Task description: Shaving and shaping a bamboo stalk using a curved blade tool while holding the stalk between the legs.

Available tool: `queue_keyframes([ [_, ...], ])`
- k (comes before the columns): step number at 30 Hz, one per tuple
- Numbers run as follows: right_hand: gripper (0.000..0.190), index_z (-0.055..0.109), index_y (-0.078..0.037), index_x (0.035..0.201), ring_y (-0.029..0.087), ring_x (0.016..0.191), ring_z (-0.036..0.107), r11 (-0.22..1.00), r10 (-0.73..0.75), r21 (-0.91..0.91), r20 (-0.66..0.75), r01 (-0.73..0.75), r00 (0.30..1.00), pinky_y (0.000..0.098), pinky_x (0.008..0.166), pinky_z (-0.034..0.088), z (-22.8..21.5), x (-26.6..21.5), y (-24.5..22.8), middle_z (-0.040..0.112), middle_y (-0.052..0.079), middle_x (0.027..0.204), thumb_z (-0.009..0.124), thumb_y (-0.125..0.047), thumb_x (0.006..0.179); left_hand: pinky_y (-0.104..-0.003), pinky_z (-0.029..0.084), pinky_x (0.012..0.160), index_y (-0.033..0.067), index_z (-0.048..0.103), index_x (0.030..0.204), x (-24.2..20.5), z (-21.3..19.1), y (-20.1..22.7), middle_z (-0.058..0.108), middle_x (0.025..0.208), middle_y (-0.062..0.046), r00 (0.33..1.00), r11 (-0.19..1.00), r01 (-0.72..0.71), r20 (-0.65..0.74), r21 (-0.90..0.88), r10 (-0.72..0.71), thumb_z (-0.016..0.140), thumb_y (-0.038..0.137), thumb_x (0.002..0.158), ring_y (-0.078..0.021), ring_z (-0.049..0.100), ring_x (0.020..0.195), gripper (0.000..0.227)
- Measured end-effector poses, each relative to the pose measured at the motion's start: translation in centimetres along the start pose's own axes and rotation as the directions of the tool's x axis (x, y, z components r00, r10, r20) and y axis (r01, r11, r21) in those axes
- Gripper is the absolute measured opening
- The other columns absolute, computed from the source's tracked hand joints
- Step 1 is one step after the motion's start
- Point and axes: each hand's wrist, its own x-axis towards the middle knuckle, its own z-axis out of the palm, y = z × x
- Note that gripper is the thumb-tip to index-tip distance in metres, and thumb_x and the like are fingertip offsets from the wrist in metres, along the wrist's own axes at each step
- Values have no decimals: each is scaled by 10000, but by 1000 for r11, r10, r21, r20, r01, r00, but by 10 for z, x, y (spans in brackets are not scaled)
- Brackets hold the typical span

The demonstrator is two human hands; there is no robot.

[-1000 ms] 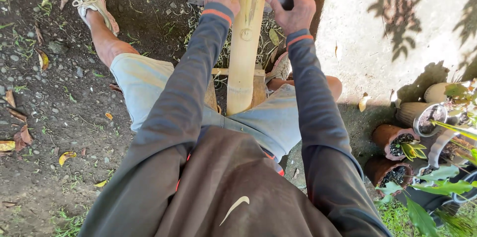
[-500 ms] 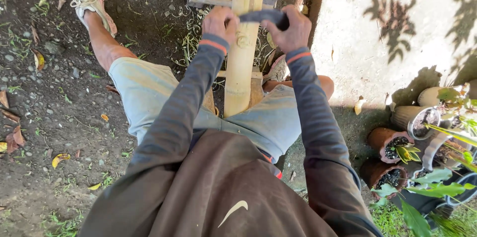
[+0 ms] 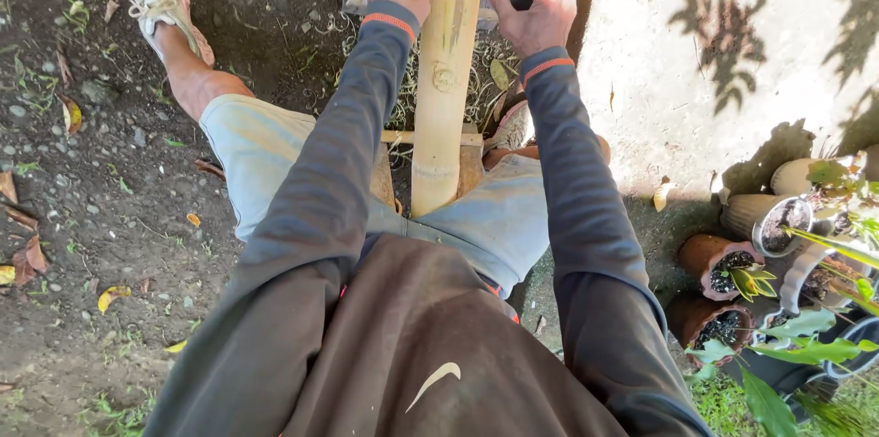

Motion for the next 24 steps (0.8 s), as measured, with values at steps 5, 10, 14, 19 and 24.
queue_keyframes([
  [5, 471, 728, -80, 1062, 314, 753, 710, 999, 23, 21, 110, -25, 994, 413, 733, 560, -6, 6, 2, 726, 124, 850, 987, -371, 797, -366, 501, 611, 39, 649, 797, -4, -1, 4, 638, 746, -70, 999, 996, -26, 26, 80, 24, 835, 28, 791, -210, 612, 650, 187],
  [10, 413, 695, -77, 1109, 273, 816, 759, 984, -14, 178, 192, -21, 981, 359, 756, 603, -17, 24, -8, 745, 126, 919, 955, -319, 897, -345, 520, 617, 31, 645, 811, -5, -9, 9, 653, 779, -63, 995, 998, 56, 79, 5, -56, 812, 20, 813, -179, 639, 659, 168],
  [14, 410, 713, -67, 1060, 287, 764, 737, 991, 11, 125, 250, -44, 968, 368, 717, 587, -26, 38, -11, 732, 129, 854, 968, -311, 851, -331, 533, 619, 32, 655, 812, -4, -8, 17, 652, 777, -60, 983, 992, 127, 129, 20, -129, 804, 34, 835, -165, 633, 664, 150],
  [19, 403, 715, -50, 1058, 296, 770, 735, 984, 35, 159, 238, -75, 971, 368, 723, 594, -17, 29, -7, 726, 148, 870, 961, -288, 845, -333, 534, 632, 15, 647, 826, -7, -6, 13, 649, 777, -72, 995, 997, 77, 67, 7, -78, 808, 16, 830, -168, 631, 669, 162],
  [24, 436, 693, -66, 1086, 244, 776, 749, 987, 7, 159, 163, -33, 987, 352, 733, 614, -18, -3, -13, 739, 121, 920, 958, -323, 854, -338, 542, 653, 20, 622, 817, -32, -8, 7, 665, 819, -79, 996, 996, 61, 72, -60, -56, 796, 11, 842, -188, 637, 702, 176],
])
